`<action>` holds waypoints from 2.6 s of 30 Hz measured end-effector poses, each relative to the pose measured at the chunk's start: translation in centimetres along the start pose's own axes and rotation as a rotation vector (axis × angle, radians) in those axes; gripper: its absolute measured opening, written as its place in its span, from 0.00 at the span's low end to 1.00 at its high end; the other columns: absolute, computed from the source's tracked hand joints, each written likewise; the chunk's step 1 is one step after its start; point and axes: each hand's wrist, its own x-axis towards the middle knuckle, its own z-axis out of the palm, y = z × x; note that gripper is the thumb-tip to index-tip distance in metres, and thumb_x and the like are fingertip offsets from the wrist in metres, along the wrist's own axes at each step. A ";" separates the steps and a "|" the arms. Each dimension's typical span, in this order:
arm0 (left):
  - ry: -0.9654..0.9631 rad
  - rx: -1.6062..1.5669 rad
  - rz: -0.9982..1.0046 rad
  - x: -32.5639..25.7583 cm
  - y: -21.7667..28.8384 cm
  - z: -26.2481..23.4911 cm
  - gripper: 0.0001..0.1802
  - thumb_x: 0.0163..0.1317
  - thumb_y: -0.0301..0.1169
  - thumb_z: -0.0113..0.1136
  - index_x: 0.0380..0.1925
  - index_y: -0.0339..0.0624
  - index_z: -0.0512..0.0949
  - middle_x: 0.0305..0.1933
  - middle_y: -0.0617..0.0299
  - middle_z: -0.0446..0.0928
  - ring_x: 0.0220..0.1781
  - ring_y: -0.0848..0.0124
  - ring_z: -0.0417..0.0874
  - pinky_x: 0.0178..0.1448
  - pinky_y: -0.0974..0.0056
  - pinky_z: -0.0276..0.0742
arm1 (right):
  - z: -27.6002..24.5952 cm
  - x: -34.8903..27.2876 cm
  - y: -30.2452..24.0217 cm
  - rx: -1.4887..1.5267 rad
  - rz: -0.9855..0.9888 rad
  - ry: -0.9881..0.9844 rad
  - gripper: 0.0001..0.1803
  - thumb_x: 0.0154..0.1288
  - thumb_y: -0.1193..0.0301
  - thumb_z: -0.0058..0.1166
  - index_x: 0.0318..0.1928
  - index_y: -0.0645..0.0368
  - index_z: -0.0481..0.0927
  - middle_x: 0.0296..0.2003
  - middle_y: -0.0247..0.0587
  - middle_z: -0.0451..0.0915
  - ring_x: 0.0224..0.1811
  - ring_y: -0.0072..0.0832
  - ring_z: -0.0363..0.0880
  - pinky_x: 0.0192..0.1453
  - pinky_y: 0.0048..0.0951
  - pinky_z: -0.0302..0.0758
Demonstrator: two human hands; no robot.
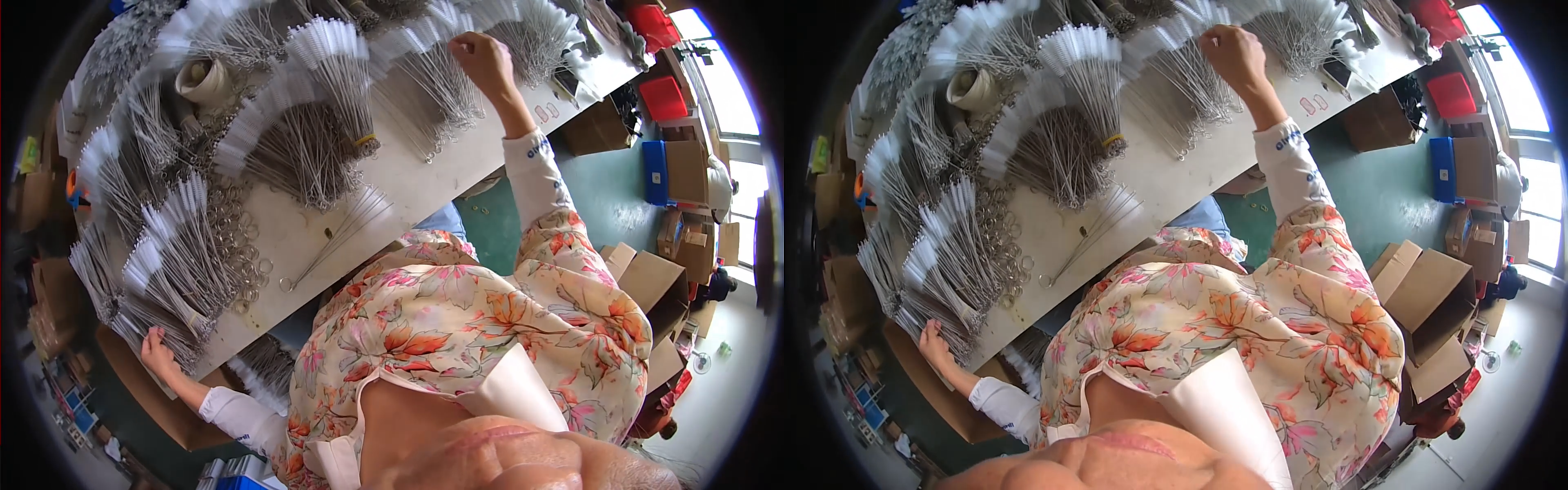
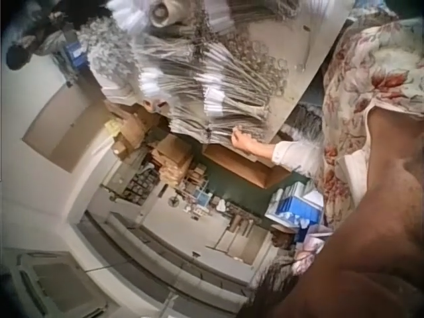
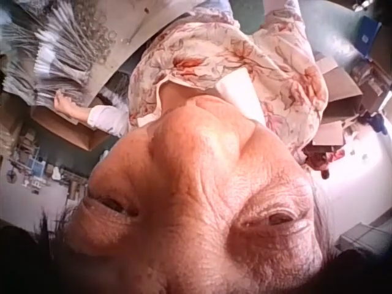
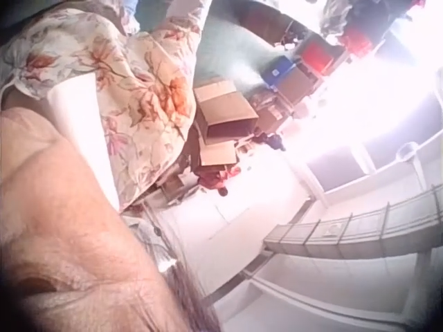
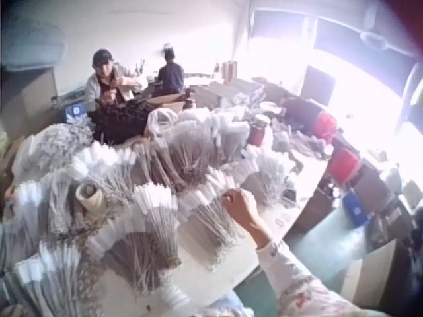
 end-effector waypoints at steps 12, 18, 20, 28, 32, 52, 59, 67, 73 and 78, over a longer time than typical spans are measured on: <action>0.095 -0.020 0.218 -2.5 3.4 -1.2 0.11 0.60 0.31 0.55 0.42 0.40 0.76 0.25 0.69 0.69 0.20 0.84 0.62 0.17 0.76 0.51 | 1.3 3.0 0.0 0.056 0.007 -0.114 0.12 0.45 0.59 0.54 0.26 0.52 0.81 0.27 0.44 0.80 0.31 0.40 0.79 0.38 0.37 0.75; 0.242 -0.163 0.218 -8.9 9.2 3.5 0.16 0.65 0.39 0.49 0.48 0.45 0.75 0.27 0.73 0.64 0.22 0.88 0.57 0.20 0.81 0.46 | -5.5 10.3 8.5 0.677 0.026 0.287 0.13 0.62 0.63 0.46 0.32 0.60 0.77 0.15 0.28 0.66 0.15 0.17 0.63 0.20 0.22 0.64; 0.235 -0.146 0.233 -9.4 9.6 3.3 0.16 0.65 0.40 0.50 0.47 0.45 0.76 0.27 0.74 0.63 0.22 0.88 0.56 0.20 0.81 0.45 | -6.4 12.0 11.2 0.180 0.098 0.279 0.12 0.61 0.63 0.45 0.32 0.58 0.77 0.16 0.30 0.68 0.17 0.19 0.67 0.23 0.24 0.66; 0.057 -0.220 0.168 -9.5 8.6 5.5 0.17 0.66 0.40 0.50 0.45 0.39 0.76 0.26 0.73 0.62 0.18 0.88 0.53 0.18 0.80 0.44 | -4.7 14.9 18.7 -0.295 0.277 -0.045 0.19 0.46 0.51 0.60 0.32 0.50 0.84 0.32 0.42 0.82 0.35 0.38 0.81 0.44 0.37 0.74; -0.095 -0.397 0.224 -10.5 9.4 6.4 0.18 0.66 0.38 0.50 0.44 0.32 0.74 0.26 0.71 0.64 0.19 0.86 0.57 0.19 0.79 0.49 | -6.8 14.9 15.8 -0.377 0.183 -0.002 0.17 0.49 0.51 0.58 0.34 0.46 0.84 0.36 0.47 0.81 0.40 0.43 0.80 0.46 0.40 0.75; -0.122 -0.356 1.355 -23.9 20.1 24.6 0.10 0.54 0.17 0.57 0.37 0.35 0.72 0.33 0.59 0.73 0.33 0.70 0.77 0.34 0.68 0.75 | -3.8 -8.6 -21.7 1.465 -0.494 -0.484 0.19 0.64 0.65 0.51 0.53 0.61 0.73 0.50 0.41 0.71 0.54 0.26 0.66 0.54 0.27 0.65; -0.235 -0.214 1.595 -25.0 16.6 25.0 0.17 0.47 0.19 0.63 0.40 0.37 0.75 0.47 0.52 0.71 0.43 0.64 0.77 0.41 0.64 0.78 | -1.1 -11.2 -22.5 1.907 0.330 -1.022 0.15 0.70 0.64 0.41 0.45 0.63 0.75 0.35 0.34 0.78 0.35 0.20 0.74 0.40 0.22 0.74; -0.361 -0.348 1.392 -22.1 19.6 19.2 0.52 0.43 0.38 0.72 0.63 0.34 0.51 0.63 0.50 0.56 0.62 0.57 0.64 0.62 0.56 0.64 | -3.9 -11.1 -22.6 0.866 -0.540 -0.883 0.08 0.63 0.71 0.49 0.37 0.63 0.79 0.24 0.36 0.79 0.25 0.19 0.75 0.31 0.21 0.71; -1.077 -0.551 1.038 -22.3 17.6 19.8 0.45 0.43 0.39 0.72 0.60 0.39 0.60 0.62 0.54 0.63 0.62 0.62 0.67 0.61 0.61 0.66 | -4.6 -12.2 -23.3 1.034 -0.510 -1.038 0.07 0.63 0.73 0.50 0.36 0.63 0.78 0.22 0.33 0.76 0.24 0.19 0.73 0.29 0.22 0.70; -0.895 -0.464 0.994 -23.7 15.6 18.9 0.07 0.50 0.21 0.64 0.28 0.36 0.76 0.37 0.57 0.71 0.37 0.74 0.74 0.38 0.75 0.73 | -5.5 -12.3 -22.9 1.145 -0.164 -1.417 0.09 0.65 0.70 0.49 0.35 0.62 0.78 0.22 0.29 0.75 0.22 0.14 0.69 0.25 0.16 0.65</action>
